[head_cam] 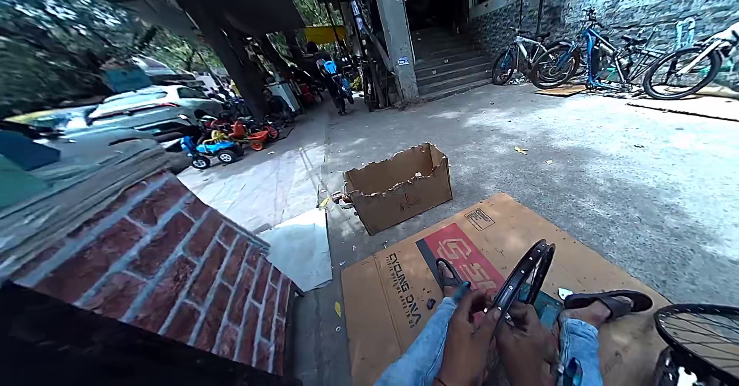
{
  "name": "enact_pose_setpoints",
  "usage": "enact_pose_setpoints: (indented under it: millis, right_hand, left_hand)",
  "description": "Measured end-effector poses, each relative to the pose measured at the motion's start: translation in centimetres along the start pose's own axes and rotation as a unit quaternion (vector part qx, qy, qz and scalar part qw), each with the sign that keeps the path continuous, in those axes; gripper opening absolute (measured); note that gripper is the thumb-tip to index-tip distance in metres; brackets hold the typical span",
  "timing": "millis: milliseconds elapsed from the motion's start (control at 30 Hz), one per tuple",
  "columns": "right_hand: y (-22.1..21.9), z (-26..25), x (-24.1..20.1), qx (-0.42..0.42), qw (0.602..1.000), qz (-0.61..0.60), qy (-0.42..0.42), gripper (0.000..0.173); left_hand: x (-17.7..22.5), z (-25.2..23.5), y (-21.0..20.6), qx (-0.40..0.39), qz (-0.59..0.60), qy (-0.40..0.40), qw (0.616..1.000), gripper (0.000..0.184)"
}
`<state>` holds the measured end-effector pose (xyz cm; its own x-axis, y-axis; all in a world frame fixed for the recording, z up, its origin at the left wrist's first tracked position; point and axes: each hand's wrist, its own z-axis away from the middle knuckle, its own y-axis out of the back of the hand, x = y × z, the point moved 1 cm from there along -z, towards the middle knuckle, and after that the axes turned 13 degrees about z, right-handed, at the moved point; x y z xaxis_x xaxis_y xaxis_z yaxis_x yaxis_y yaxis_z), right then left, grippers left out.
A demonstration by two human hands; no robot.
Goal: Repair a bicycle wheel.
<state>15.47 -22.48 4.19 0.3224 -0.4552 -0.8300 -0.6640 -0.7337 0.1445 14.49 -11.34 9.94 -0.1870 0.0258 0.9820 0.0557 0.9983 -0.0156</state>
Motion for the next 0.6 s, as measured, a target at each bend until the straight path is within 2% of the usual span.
enact_pose_setpoints:
  millis: [67,100,167,267,333,400,500,600]
  right_hand:
    - [-0.7,1.0,-0.2,0.048,0.999,0.013,-0.006,0.017]
    - [-0.5,1.0,0.0,0.028,1.000,-0.013,-0.005,0.015]
    - [0.7,1.1,0.7,-0.094,0.992,-0.084,-0.002,0.015]
    - [3.8,-0.1,1.9,-0.291,0.944,-0.147,0.042,0.032]
    - [5.3,-1.6,2.1,-0.376,0.910,-0.165,0.049,0.036]
    - [5.9,-2.9,2.0,-0.429,0.885,-0.171,0.048,0.031]
    - [5.1,-2.9,1.8,-0.399,0.899,-0.168,0.068,0.024]
    - [3.7,-0.5,1.4,-0.269,0.951,-0.125,0.087,0.025]
  left_hand:
    - [-0.5,0.3,0.1,0.017,0.012,0.004,1.000,0.047]
    - [-0.7,0.5,0.0,0.022,0.019,-0.002,1.000,0.049]
    - [-0.8,1.1,0.4,0.033,0.026,-0.018,0.999,0.056]
    - [-0.7,2.2,0.7,0.038,0.039,-0.023,0.998,0.067]
    - [-0.6,2.8,0.5,0.038,0.034,-0.031,0.998,0.066]
    - [-0.6,2.9,0.7,0.038,0.032,-0.045,0.998,0.062]
    - [-0.6,2.5,1.2,0.040,0.035,-0.060,0.997,0.058]
    - [-0.3,2.0,1.6,0.020,0.063,-0.036,0.997,0.057]
